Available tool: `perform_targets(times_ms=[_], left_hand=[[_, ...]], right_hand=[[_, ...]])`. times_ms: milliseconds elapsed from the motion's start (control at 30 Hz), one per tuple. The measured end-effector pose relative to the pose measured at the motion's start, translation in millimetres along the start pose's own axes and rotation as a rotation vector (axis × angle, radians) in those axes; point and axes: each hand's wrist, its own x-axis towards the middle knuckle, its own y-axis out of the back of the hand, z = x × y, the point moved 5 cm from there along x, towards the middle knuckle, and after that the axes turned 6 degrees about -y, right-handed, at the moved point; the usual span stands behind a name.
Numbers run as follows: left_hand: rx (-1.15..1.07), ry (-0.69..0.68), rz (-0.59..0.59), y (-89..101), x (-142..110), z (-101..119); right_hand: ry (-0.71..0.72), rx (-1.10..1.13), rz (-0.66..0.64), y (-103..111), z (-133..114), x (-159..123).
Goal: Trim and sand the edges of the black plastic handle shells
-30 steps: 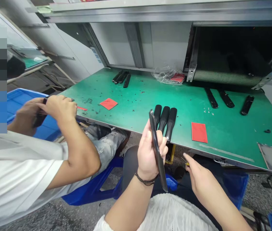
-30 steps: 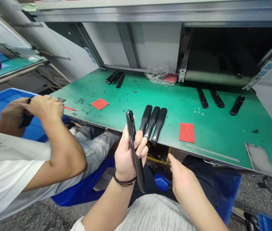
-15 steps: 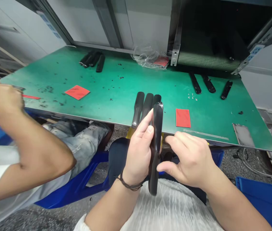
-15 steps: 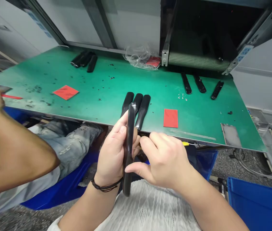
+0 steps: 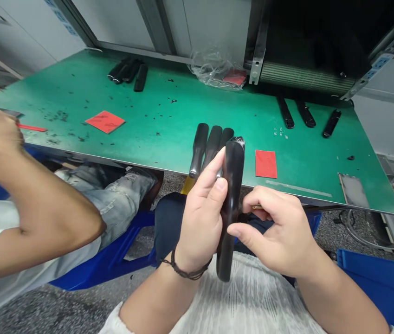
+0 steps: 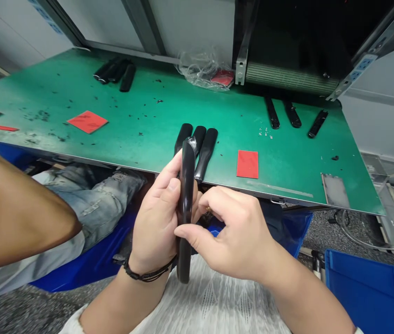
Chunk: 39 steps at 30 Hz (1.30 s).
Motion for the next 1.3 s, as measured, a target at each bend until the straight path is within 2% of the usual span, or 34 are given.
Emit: perform_targets(times_ms=[200, 333, 467, 700, 867, 967, 1100, 1300], left_hand=[[-0.058, 0.054, 0.004, -3.8, -1.7, -0.9], [-0.072, 0.086, -0.007, -5.1, -1.9, -3.9], [-0.134, 0.131, -0.008, -4.8, -2.5, -6.3], [-0.166, 0.211, 0.018, -2.4, -3.2, -6.2], [-0.187, 0.220, 0.004, -3.2, -4.0, -6.3], [-0.210, 0.231, 0.003, -4.0, -4.1, -7.8], [-0.210, 0.261, 0.013, -3.5, -3.2, -11.3], [-0.242, 0.255, 0.051, -3.0, 0.1, -14.5]], right_hand=[[-0.408, 0.564, -0.160, -14.7, 18.7, -3.7], [-0.527, 0.718, -0.215, -22.2, 25.8, -9.2], [-0.533, 0.748, -0.223, -23.4, 24.8, -8.3], [-0.465, 0.643, -0.252, -21.6, 18.1, -7.8], [-0.500, 0.657, -0.297, -23.7, 22.2, -10.9], [-0.467, 0.665, -0.295, -23.5, 22.7, -10.6], [-0.402, 0.568, -0.254, -22.6, 22.0, -11.3], [-0.448, 0.565, -0.297, -24.9, 28.6, -18.4]])
